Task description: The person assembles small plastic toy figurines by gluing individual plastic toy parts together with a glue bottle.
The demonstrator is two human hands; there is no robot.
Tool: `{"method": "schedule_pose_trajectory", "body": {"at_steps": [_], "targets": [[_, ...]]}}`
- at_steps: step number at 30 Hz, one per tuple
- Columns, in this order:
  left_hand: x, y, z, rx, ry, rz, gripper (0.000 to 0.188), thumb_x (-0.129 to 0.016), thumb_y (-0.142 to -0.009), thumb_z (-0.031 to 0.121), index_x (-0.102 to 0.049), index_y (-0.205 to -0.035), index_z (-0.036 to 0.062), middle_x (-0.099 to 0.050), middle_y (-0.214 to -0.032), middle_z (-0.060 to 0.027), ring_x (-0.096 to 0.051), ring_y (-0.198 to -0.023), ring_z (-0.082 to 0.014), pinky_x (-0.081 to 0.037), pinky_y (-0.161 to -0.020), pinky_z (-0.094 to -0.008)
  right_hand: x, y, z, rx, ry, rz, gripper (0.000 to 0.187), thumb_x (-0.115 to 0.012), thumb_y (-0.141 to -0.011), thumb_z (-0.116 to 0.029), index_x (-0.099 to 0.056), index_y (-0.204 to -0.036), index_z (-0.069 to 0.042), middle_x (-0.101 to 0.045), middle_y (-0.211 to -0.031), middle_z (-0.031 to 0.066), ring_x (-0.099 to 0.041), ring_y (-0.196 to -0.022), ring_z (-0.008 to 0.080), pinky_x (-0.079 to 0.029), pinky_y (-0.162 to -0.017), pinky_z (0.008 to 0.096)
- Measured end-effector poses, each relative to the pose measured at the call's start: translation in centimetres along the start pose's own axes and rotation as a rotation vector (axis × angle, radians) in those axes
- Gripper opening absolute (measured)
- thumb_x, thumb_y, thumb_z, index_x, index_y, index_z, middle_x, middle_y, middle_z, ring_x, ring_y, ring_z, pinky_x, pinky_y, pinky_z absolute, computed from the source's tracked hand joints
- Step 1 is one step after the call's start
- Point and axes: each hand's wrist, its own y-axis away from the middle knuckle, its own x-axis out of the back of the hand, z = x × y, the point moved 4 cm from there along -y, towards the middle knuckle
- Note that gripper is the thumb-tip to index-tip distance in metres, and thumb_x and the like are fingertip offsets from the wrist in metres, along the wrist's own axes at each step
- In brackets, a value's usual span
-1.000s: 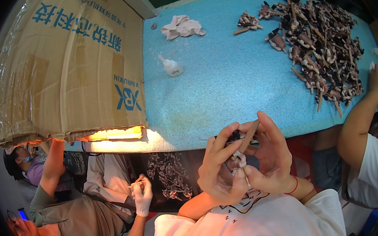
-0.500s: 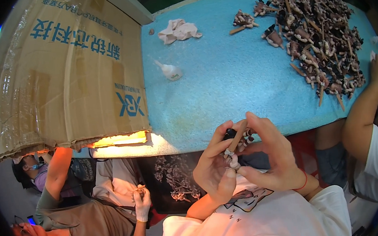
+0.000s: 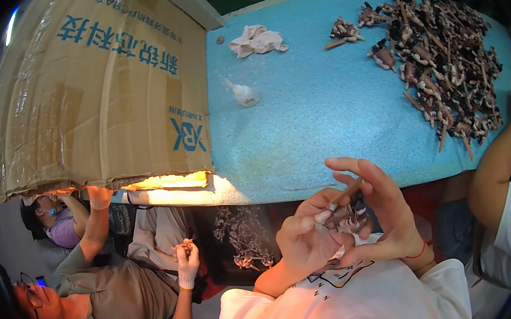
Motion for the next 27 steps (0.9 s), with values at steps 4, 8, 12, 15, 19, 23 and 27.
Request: {"method": "schedule_pose_trajectory", "body": {"at_steps": [4,8,12,15,19,23,27], "targets": [[-0.5,-0.1,-0.7,0.191,0.192,0.027,0.041,-0.051,-0.068,0.026,-0.048,-0.101,0.0014,-0.049,-0.101,-0.0146,-0.051,-0.073,-0.0343,-0.043,-0.062,-0.0382,0.0,-0.3,-0.6,-0.008,-0.016,-0.03,0.113,-0.085,-0.045,-0.012,-0.021,-0.138,-0.014,-0.038,-0.128,0.026,-0.047,-0.113,0.0274,-0.031,-0.096,0.0403],[-0.2,0.0,-0.8,0.113,0.299,-0.15,0.053,-0.051,-0.072,0.026,-0.044,-0.114,-0.0054,-0.046,-0.115,-0.0218,-0.053,-0.083,-0.0375,-0.047,-0.069,-0.0404,-0.6,-0.3,-0.7,-0.011,0.0,-0.046,0.109,-0.084,-0.048,-0.01,-0.022,-0.137,-0.012,-0.041,-0.125,0.0263,-0.047,-0.113,0.0304,-0.035,-0.093,0.0398],[0.2,0.4,-0.6,0.12,0.287,-0.199,0.054,-0.05,-0.072,0.025,-0.044,-0.114,-0.0081,-0.048,-0.112,-0.0231,-0.055,-0.086,-0.0348,-0.048,-0.071,-0.0394,-0.8,0.0,-0.3,0.056,0.024,-0.04,0.09,-0.077,-0.056,-0.003,-0.028,-0.132,-0.009,-0.045,-0.119,0.0237,-0.047,-0.11,0.0375,-0.039,-0.089,0.0442],[0.0,0.5,-0.4,0.141,0.304,-0.26,0.054,-0.05,-0.072,0.024,-0.044,-0.114,-0.009,-0.051,-0.108,-0.0236,-0.056,-0.088,-0.0314,-0.048,-0.073,-0.0382,-1.5,0.3,-0.5,0.141,0.102,-0.023,0.077,-0.072,-0.061,-0.001,-0.032,-0.127,-0.008,-0.049,-0.112,0.0214,-0.048,-0.107,0.0382,-0.04,-0.088,0.0479],[0.2,0.8,-0.6,0.109,0.305,-0.212,0.052,-0.049,-0.073,0.022,-0.044,-0.114,-0.0099,-0.054,-0.1,-0.0221,-0.058,-0.084,-0.0273,-0.05,-0.069,-0.0342,-2.1,0.8,-0.4,0.224,0.214,0.038,0.067,-0.07,-0.066,-0.005,-0.031,-0.121,-0.01,-0.051,-0.101,0.0177,-0.05,-0.101,0.0333,-0.04,-0.09,0.0494],[0.7,1.1,-0.5,0.103,0.22,-0.284,0.052,-0.048,-0.074,0.021,-0.043,-0.114,-0.0108,-0.054,-0.1,-0.0215,-0.059,-0.081,-0.0254,-0.052,-0.06,-0.0327,-2.5,1.1,-0.5,0.288,0.168,0.12,0.065,-0.073,-0.065,-0.004,-0.036,-0.118,-0.008,-0.054,-0.102,0.0177,-0.053,-0.099,0.0326,-0.042,-0.088,0.049],[0.5,1.4,-0.4,0.101,0.153,-0.297,0.052,-0.048,-0.076,0.022,-0.042,-0.114,-0.0133,-0.053,-0.101,-0.0215,-0.059,-0.077,-0.0246,-0.053,-0.051,-0.033,-2.7,1.2,-0.4,0.273,0.174,0.116,0.067,-0.07,-0.066,-0.003,-0.031,-0.12,-0.011,-0.052,-0.099,0.0171,-0.051,-0.097,0.0317,-0.041,-0.09,0.0474]]}}
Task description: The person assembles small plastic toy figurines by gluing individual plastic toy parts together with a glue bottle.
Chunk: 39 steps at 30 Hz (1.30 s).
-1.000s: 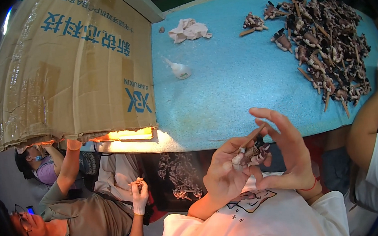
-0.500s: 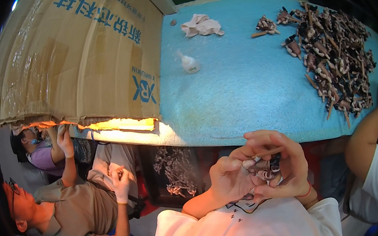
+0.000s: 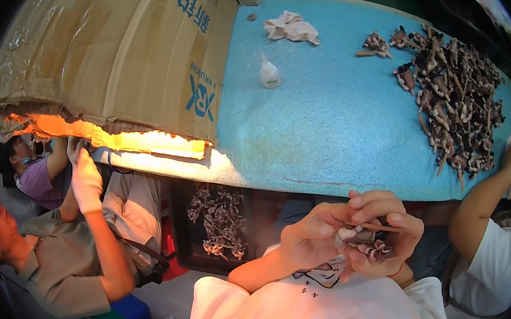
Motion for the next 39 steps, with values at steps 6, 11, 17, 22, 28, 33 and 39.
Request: {"method": "schedule_pose_trajectory", "body": {"at_steps": [6,11,17,22,28,33,39], "targets": [[-0.2,0.3,0.5,-0.013,-0.122,-0.012,0.05,-0.048,-0.079,0.021,-0.043,-0.114,-0.0147,-0.053,-0.103,-0.0222,-0.059,-0.076,-0.0231,-0.053,-0.049,-0.032,-0.4,0.1,0.1,0.033,-0.012,0.019,0.071,-0.073,-0.063,0.0,-0.032,-0.12,-0.011,-0.053,-0.101,0.0179,-0.053,-0.096,0.0324,-0.043,-0.088,0.0472],[0.2,0.6,0.5,0.019,-0.148,0.038,0.047,-0.049,-0.08,0.02,-0.044,-0.112,-0.0136,-0.053,-0.103,-0.0223,-0.059,-0.075,-0.022,-0.052,-0.047,-0.0302,-0.8,0.3,0.3,0.049,0.008,0.015,0.07,-0.072,-0.063,0.002,-0.034,-0.121,-0.011,-0.053,-0.101,0.0179,-0.053,-0.096,0.0321,-0.044,-0.088,0.0467],[0.5,1.0,0.2,-0.042,-0.05,-0.016,0.035,-0.049,-0.08,0.014,-0.052,-0.106,-0.0095,-0.056,-0.1,-0.0194,-0.058,-0.076,-0.0212,-0.05,-0.048,-0.0285,-1.2,0.4,0.1,0.073,0.093,-0.046,0.065,-0.062,-0.068,0.002,-0.028,-0.121,-0.014,-0.046,-0.098,0.0156,-0.05,-0.096,0.0289,-0.041,-0.092,0.0443],[0.8,1.3,0.0,-0.055,-0.081,0.061,0.032,-0.048,-0.079,0.012,-0.054,-0.103,-0.0092,-0.057,-0.098,-0.0173,-0.057,-0.078,-0.02,-0.049,-0.052,-0.0272,-1.2,0.8,0.3,0.104,0.066,0.043,0.068,-0.067,-0.063,0.006,-0.035,-0.12,-0.013,-0.052,-0.098,0.0159,-0.055,-0.093,0.0314,-0.046,-0.086,0.0482],[0.2,1.1,0.1,-0.024,-0.106,0.147,0.032,-0.048,-0.075,0.007,-0.055,-0.101,-0.0088,-0.057,-0.097,-0.0137,-0.056,-0.079,-0.0173,-0.047,-0.05,-0.0243,-1.2,1.1,0.3,0.098,0.056,0.054,0.064,-0.069,-0.066,0.005,-0.036,-0.117,-0.014,-0.051,-0.098,0.0141,-0.055,-0.093,0.0299,-0.045,-0.088,0.0487],[0.1,1.2,-0.2,-0.091,-0.177,0.064,0.032,-0.047,-0.074,0.007,-0.055,-0.101,-0.0086,-0.055,-0.096,-0.0083,-0.053,-0.081,-0.012,-0.044,-0.055,-0.0217,-1.4,1.3,0.5,0.101,0.01,0.064,0.061,-0.07,-0.067,0.002,-0.038,-0.116,-0.015,-0.051,-0.098,0.0128,-0.054,-0.094,0.0296,-0.042,-0.09,0.0498],[-0.5,1.1,0.0,-0.058,-0.245,0.136,0.032,-0.046,-0.075,0.009,-0.054,-0.1,-0.0084,-0.053,-0.095,-0.0061,-0.051,-0.078,-0.0087,-0.04,-0.058,-0.0202,-0.8,1.2,1.3,0.123,-0.105,0.025,0.058,-0.073,-0.069,-0.016,-0.041,-0.118,-0.011,-0.05,-0.1,0.0153,-0.053,-0.096,0.0328,-0.042,-0.089,0.0517]]}}
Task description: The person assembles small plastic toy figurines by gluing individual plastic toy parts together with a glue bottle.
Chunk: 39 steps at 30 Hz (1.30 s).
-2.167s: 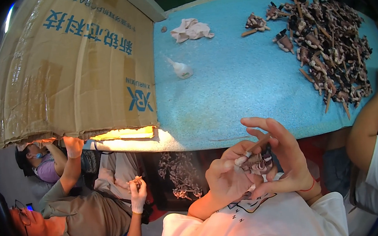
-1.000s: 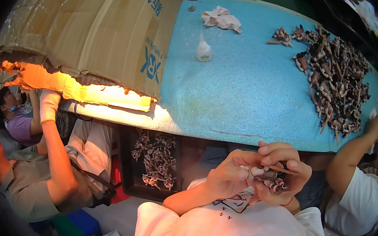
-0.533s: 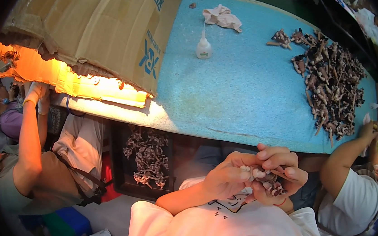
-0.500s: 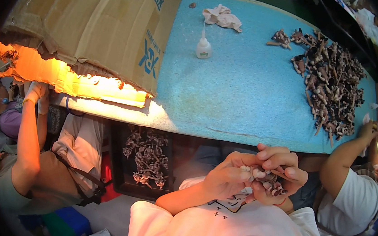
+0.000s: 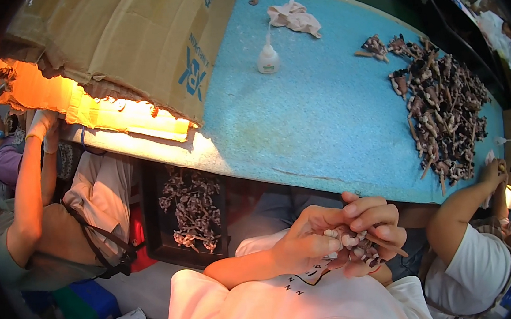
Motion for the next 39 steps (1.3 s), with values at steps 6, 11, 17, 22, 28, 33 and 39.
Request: {"method": "schedule_pose_trajectory", "body": {"at_steps": [6,11,17,22,28,33,39], "targets": [[0.4,0.0,0.1,0.05,-0.071,0.035,0.037,-0.049,-0.075,0.01,-0.053,-0.106,-0.0098,-0.055,-0.086,-0.0074,-0.051,-0.064,-0.0089,-0.038,-0.051,-0.0199,0.2,0.5,0.5,-0.041,-0.06,0.036,0.058,-0.065,-0.076,-0.039,-0.043,-0.117,-0.005,-0.049,-0.101,0.0188,-0.052,-0.096,0.0357,-0.041,-0.088,0.0531],[0.2,-0.2,0.1,0.036,-0.066,0.096,0.038,-0.046,-0.074,0.005,-0.051,-0.109,-0.0097,-0.056,-0.086,-0.0084,-0.05,-0.061,-0.0085,-0.038,-0.049,-0.0202,0.1,0.5,0.7,-0.079,-0.063,0.065,0.053,-0.061,-0.079,-0.039,-0.044,-0.115,-0.003,-0.049,-0.1,0.0191,-0.052,-0.097,0.0358,-0.041,-0.088,0.0528],[0.0,-0.3,0.6,0.019,-0.436,0.092,0.04,-0.043,-0.073,-0.002,-0.05,-0.112,-0.009,-0.056,-0.099,-0.0114,-0.054,-0.088,-0.0134,-0.043,-0.075,-0.0247,0.6,0.7,1.4,-0.135,-0.023,0.06,0.053,-0.059,-0.08,-0.039,-0.044,-0.116,-0.002,-0.049,-0.104,0.0201,-0.05,-0.1,0.0342,-0.039,-0.089,0.0533],[-0.5,-0.8,1.1,-0.214,-0.563,0.178,0.041,-0.049,-0.073,0.012,-0.052,-0.106,-0.0117,-0.059,-0.091,-0.0154,-0.049,-0.063,-0.0097,-0.038,-0.053,-0.0216,0.5,0.7,1.3,-0.273,-0.019,0.076,0.059,-0.058,-0.079,-0.029,-0.038,-0.124,0.003,-0.045,-0.117,0.0242,-0.045,-0.109,0.0362,-0.036,-0.092,0.0467],[0.5,-0.3,1.0,0.062,-0.17,0.303,0.047,-0.049,-0.073,0.016,-0.047,-0.112,-0.0098,-0.056,-0.096,-0.0196,-0.054,-0.066,-0.0188,-0.04,-0.049,-0.0239,0.4,0.3,0.8,-0.347,-0.103,0.023,0.065,-0.062,-0.075,-0.021,-0.034,-0.128,0.005,-0.042,-0.122,0.0259,-0.044,-0.113,0.0359,-0.035,-0.093,0.0437],[0.9,0.0,0.4,0.088,0.235,0.206,0.049,-0.046,-0.076,0.021,-0.044,-0.116,-0.0082,-0.054,-0.099,-0.0221,-0.055,-0.067,-0.0239,-0.042,-0.047,-0.0272,0.5,0.1,0.7,-0.317,-0.105,-0.031,0.065,-0.062,-0.077,-0.019,-0.031,-0.129,0.005,-0.041,-0.122,0.0263,-0.045,-0.112,0.0352,-0.037,-0.091,0.0418],[1.7,0.1,-0.8,0.182,0.569,0.114,0.054,-0.045,-0.076,0.027,-0.04,-0.121,-0.0039,-0.053,-0.105,-0.0218,-0.055,-0.07,-0.0255,-0.041,-0.043,-0.0286,-0.1,-0.2,0.2,-0.46,-0.121,0.015,0.07,-0.06,-0.082,-0.03,-0.023,-0.133,0.001,-0.044,-0.118,0.0277,-0.05,-0.108,0.0351,-0.039,-0.091,0.0406]]}}
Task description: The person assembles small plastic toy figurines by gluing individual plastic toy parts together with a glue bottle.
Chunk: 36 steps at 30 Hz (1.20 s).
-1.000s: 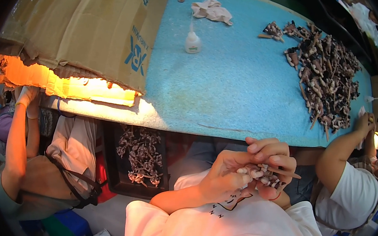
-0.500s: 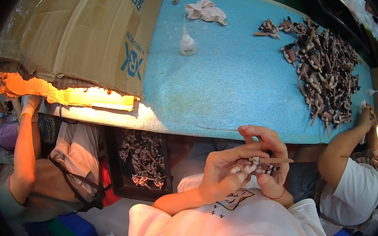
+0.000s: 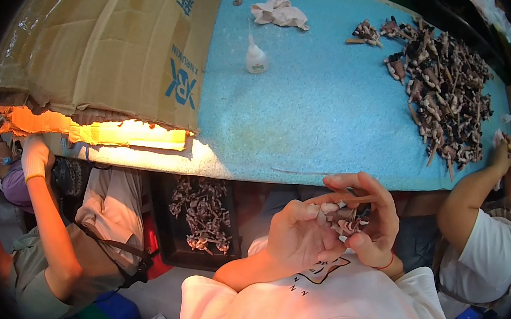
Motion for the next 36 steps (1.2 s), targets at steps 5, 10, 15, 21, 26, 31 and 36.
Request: {"method": "schedule_pose_trajectory", "body": {"at_steps": [5,10,15,21,26,31,36], "targets": [[0.2,-0.1,-0.1,0.07,0.083,0.019,0.049,-0.046,-0.075,0.028,-0.045,-0.115,-0.0001,-0.054,-0.102,-0.0169,-0.055,-0.073,-0.0264,-0.04,-0.041,-0.0281,0.5,-0.3,0.1,0.085,0.051,-0.036,0.062,-0.056,-0.084,-0.018,-0.024,-0.131,0.009,-0.042,-0.121,0.0294,-0.058,-0.097,0.0303,-0.047,-0.081,0.0338],[-0.1,-0.6,-0.2,0.106,0.068,0.053,0.032,-0.049,-0.074,0.029,-0.05,-0.098,0.0076,-0.052,-0.093,-0.012,-0.051,-0.079,-0.0321,-0.04,-0.039,-0.0284,0.8,-0.6,-0.1,0.063,0.081,-0.049,0.061,-0.051,-0.088,-0.022,-0.022,-0.132,0.009,-0.041,-0.121,0.0312,-0.058,-0.096,0.0286,-0.047,-0.08,0.032],[0.0,-0.5,-0.2,0.12,0.119,0.119,0.028,-0.05,-0.073,0.03,-0.049,-0.093,0.0095,-0.049,-0.096,-0.0133,-0.048,-0.081,-0.0363,-0.041,-0.04,-0.0294,0.8,-0.3,0.0,-0.102,0.102,0.033,0.07,-0.048,-0.088,-0.037,-0.018,-0.134,0.007,-0.05,-0.111,0.0293,-0.049,-0.108,0.034,-0.037,-0.092,0.0423],[-0.3,0.1,0.2,-0.066,-0.177,0.088,0.05,-0.044,-0.08,0.025,-0.042,-0.123,-0.0002,-0.053,-0.098,-0.0167,-0.051,-0.08,-0.0303,-0.038,-0.041,-0.0257,0.9,-0.3,0.2,-0.052,0.075,0.021,0.062,-0.047,-0.088,-0.027,-0.02,-0.133,0.007,-0.044,-0.12,0.0291,-0.05,-0.108,0.0332,-0.039,-0.091,0.0396],[-2.0,1.3,0.8,-0.41,-0.664,0.091,0.035,-0.05,-0.083,0.012,-0.049,-0.114,-0.0056,-0.049,-0.114,-0.0221,-0.055,-0.081,-0.0231,-0.04,-0.043,-0.0257,0.2,0.8,-0.1,-0.005,0.021,0.019,0.058,-0.047,-0.088,-0.021,-0.022,-0.132,0.008,-0.035,-0.13,0.0254,-0.041,-0.118,0.0334,-0.036,-0.095,0.0405],[-1.8,3.0,-0.1,-0.591,-1.107,0.054,0.037,-0.052,-0.082,0.014,-0.05,-0.111,-0.0086,-0.044,-0.12,-0.0283,-0.055,-0.082,-0.0195,-0.042,-0.051,-0.0231,-0.2,2.4,-1.7,0.026,0.014,0.161,0.067,-0.058,-0.078,-0.01,-0.022,-0.134,0.0,-0.022,-0.138,0.0212,-0.031,-0.125,0.0341,-0.032,-0.098,0.0434],[-2.9,4.1,-0.6,-0.797,-1.555,0.001,0.043,-0.05,-0.069,0.002,-0.05,-0.11,-0.0087,-0.047,-0.117,-0.0283,-0.05,-0.074,-0.0189,-0.039,-0.065,-0.0263,-1.0,2.7,-2.7,0.038,-0.026,0.093,0.073,-0.061,-0.072,-0.002,-0.023,-0.135,-0.005,-0.021,-0.138,0.0206,-0.029,-0.126,0.0339,-0.031,-0.099,0.0432]]}}
